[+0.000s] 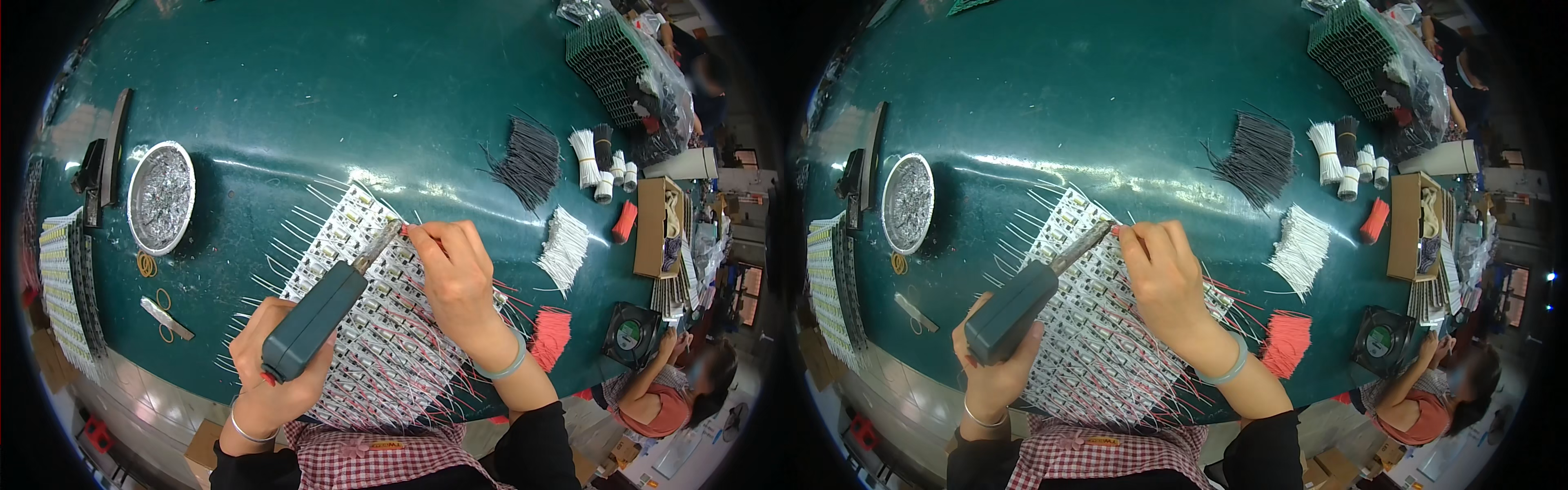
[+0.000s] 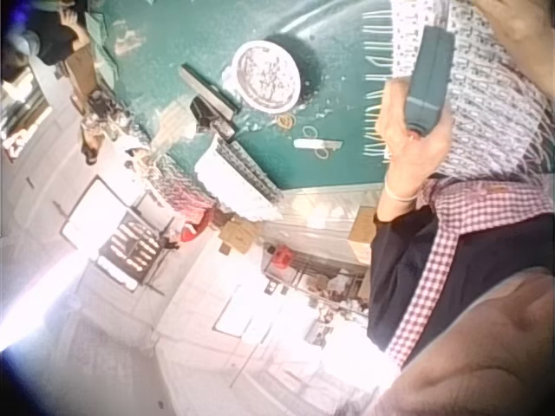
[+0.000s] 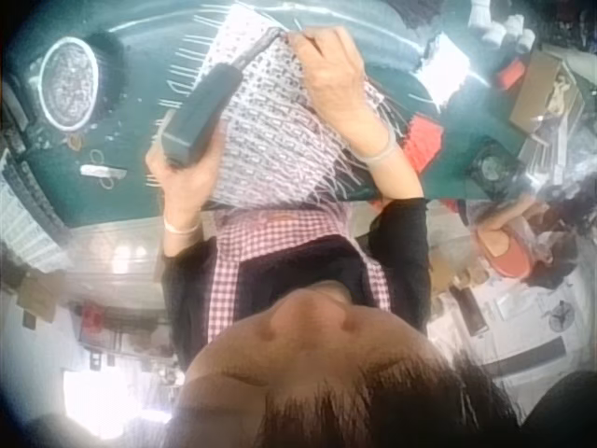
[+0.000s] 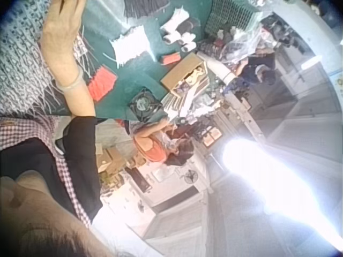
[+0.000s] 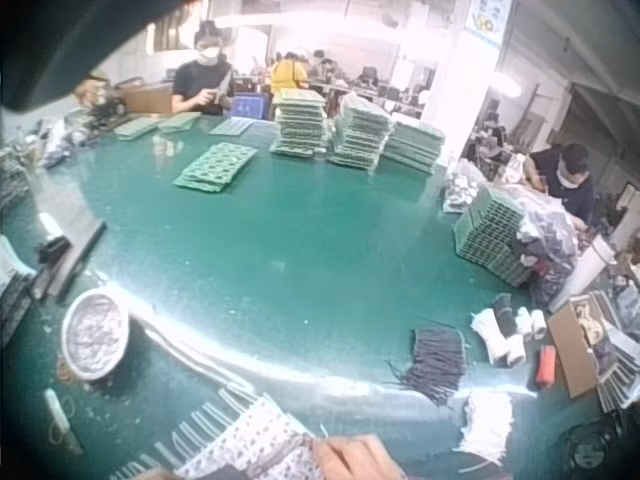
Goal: The person uses a soldering iron to attach red and white wires to a grid of LED modules on a green workbench. They repeatedly pick up wires, position them on the circuit board, and apply the soldering iron to secure the connections. The person works systematically across the board, handling the tools and components with precision.
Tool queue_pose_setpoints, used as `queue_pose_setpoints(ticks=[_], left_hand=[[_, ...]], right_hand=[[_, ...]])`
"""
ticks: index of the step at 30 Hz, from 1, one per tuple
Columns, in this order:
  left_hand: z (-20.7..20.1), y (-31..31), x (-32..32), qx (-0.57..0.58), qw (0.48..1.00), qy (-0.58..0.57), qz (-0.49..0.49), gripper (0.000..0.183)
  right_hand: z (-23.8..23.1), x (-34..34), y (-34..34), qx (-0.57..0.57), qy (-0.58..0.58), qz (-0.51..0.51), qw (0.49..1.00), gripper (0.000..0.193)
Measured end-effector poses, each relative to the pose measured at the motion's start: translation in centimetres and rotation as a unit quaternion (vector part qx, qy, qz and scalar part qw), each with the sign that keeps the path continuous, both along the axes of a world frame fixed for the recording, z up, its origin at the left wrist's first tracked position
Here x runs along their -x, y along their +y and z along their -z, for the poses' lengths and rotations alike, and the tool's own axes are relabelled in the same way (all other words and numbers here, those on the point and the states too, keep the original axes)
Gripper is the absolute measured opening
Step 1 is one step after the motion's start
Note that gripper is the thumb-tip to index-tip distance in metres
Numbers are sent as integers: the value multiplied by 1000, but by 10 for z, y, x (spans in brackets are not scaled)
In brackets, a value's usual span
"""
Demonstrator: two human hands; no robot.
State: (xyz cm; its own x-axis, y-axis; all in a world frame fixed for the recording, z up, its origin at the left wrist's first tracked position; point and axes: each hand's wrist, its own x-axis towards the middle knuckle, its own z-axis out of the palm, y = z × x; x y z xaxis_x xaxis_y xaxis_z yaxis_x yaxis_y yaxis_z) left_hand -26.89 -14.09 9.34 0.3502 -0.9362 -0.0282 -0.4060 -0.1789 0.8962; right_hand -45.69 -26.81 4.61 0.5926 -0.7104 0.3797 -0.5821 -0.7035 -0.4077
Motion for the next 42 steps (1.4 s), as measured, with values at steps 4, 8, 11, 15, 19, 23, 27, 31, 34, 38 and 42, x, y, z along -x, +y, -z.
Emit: queue_pose_setpoints(ticks=[4, 8, 11, 15, 19, 23, 27, 31, 34, 38, 42], left_hand=[[-2, 4, 0, 4, 1000, -19, -9, 19], [-1, 4, -2, 38, 999, -29, -8, 21], [-2, 6, -2, 23, 1000, -3, -19, 23], [-2, 8, -1, 20, 999, 16, -37, 24], [0, 13, -3, 31, 999, -1, -36, 25], [-2, 16, -3, 26, 998, 16, -49, 25], [-2, 19, -5, 15, 998, 20, -59, 25], [-2, 21, -5, 9, 997, 28, -65, 25], [0, 22, -6, 12, 997, 34, -68, 25], [-1, 24, -6, 8, 997, 36, -66, 25], [1, 25, -6, 13, 997, 35, -68, 25]], right_hand=[[1, 2, -1, 5, 12, -16, 1000, 34], [1, 2, -1, 5, 8, -15, 1000, 33], [0, 2, 0, 5, 12, -11, 1000, 32], [-1, 1, 0, 5, 11, -8, 1000, 32], [-1, 2, -1, 29, -10, 1, 1000, 32], [-5, 3, 6, 45, -27, -2, 999, 32], [-4, 1, 12, -9, -26, -36, 999, 34], [3, 0, 13, -23, -10, -49, 998, 34], [2, -1, 14, -25, 0, -51, 998, 35], [0, 0, 16, -18, 8, -47, 999, 37], [-7, -5, 21, 4, -30, -46, 998, 41]])
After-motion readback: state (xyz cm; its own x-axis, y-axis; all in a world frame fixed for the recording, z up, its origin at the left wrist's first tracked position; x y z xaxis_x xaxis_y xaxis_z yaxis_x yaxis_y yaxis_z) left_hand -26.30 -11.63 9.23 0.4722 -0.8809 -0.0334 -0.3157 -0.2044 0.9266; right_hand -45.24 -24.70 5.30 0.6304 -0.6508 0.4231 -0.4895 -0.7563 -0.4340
